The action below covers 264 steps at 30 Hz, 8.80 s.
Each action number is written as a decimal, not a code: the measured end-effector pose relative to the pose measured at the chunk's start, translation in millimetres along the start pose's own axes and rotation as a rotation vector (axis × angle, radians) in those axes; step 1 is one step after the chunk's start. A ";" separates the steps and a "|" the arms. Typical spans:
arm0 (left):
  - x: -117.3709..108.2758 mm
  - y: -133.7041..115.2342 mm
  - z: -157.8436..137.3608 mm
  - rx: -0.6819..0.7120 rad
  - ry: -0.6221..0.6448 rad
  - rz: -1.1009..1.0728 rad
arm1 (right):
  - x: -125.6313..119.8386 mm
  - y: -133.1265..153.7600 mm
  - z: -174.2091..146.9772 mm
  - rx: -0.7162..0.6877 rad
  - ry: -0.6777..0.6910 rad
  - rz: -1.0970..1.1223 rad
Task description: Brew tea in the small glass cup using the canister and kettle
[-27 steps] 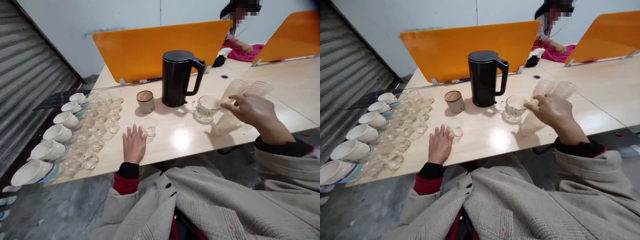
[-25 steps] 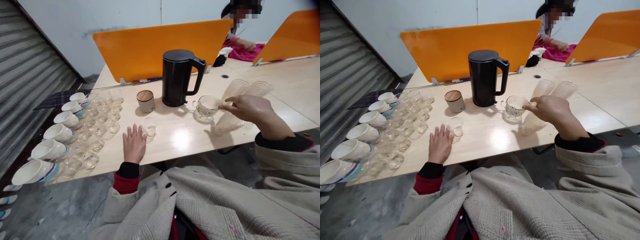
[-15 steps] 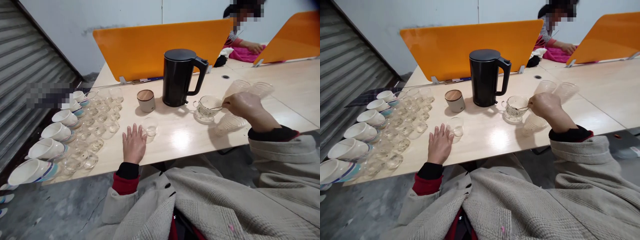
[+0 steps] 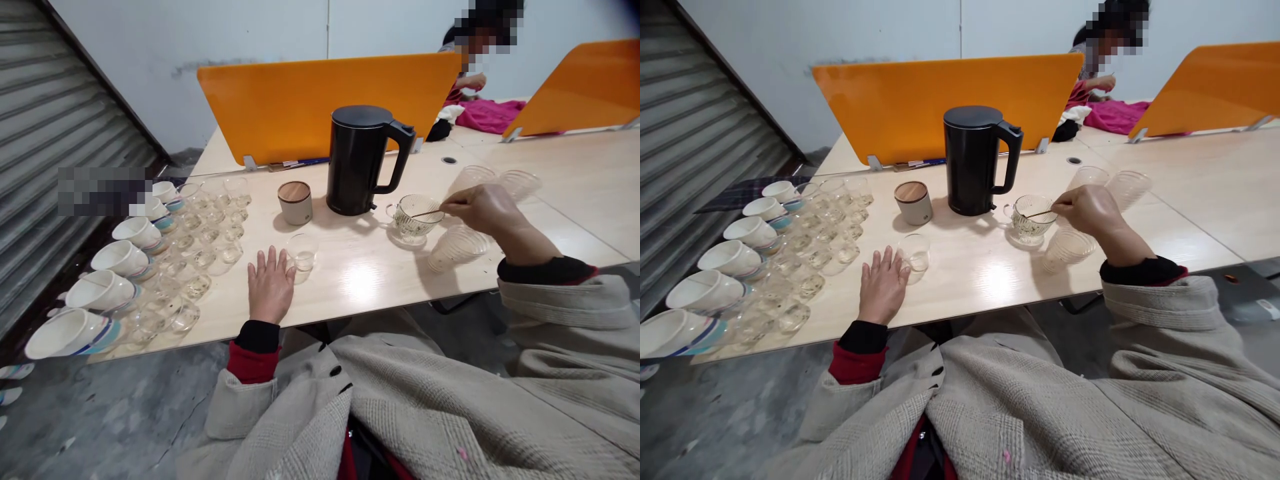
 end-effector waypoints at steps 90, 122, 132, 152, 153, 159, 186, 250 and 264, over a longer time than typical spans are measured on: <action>0.7 -2.1 -3.7 0.006 -0.040 -0.027 | 23.2 -11.3 14.6 0.337 -0.082 -0.317; -0.4 0.3 0.0 0.020 0.031 -0.024 | 168.0 175.9 -111.4 -0.469 0.435 -0.073; 2.7 2.3 2.9 0.019 0.036 -0.004 | 168.2 174.9 -114.1 -0.449 0.438 -0.072; 0.1 0.4 0.3 0.022 0.051 -0.008 | 171.4 173.9 -114.8 -0.461 0.410 -0.078; -0.1 0.2 0.1 0.022 0.053 -0.013 | 171.2 174.2 -114.7 -0.460 0.411 -0.077; -0.3 0.2 -0.3 0.024 0.051 -0.016 | 170.4 175.2 -114.7 -0.451 0.413 -0.073; -1.2 0.0 -0.3 0.019 0.053 -0.019 | 174.8 173.2 -112.9 -0.460 0.383 -0.045; 33.4 -3.3 -90.9 0.339 -0.466 -0.101 | 160.3 251.9 10.0 -0.482 -0.099 0.362; 35.9 -2.1 -90.8 0.328 -0.484 -0.026 | 190.7 267.5 53.8 -0.416 0.081 0.276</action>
Point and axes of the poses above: each hand's wrist, its own z-axis towards the middle knuckle, its own x-axis out of the palm, y = z × x, the point moved 2 cm from there along z, towards the middle knuckle, and after that the axes turned 3 degrees about z, right-handed, at the moved point
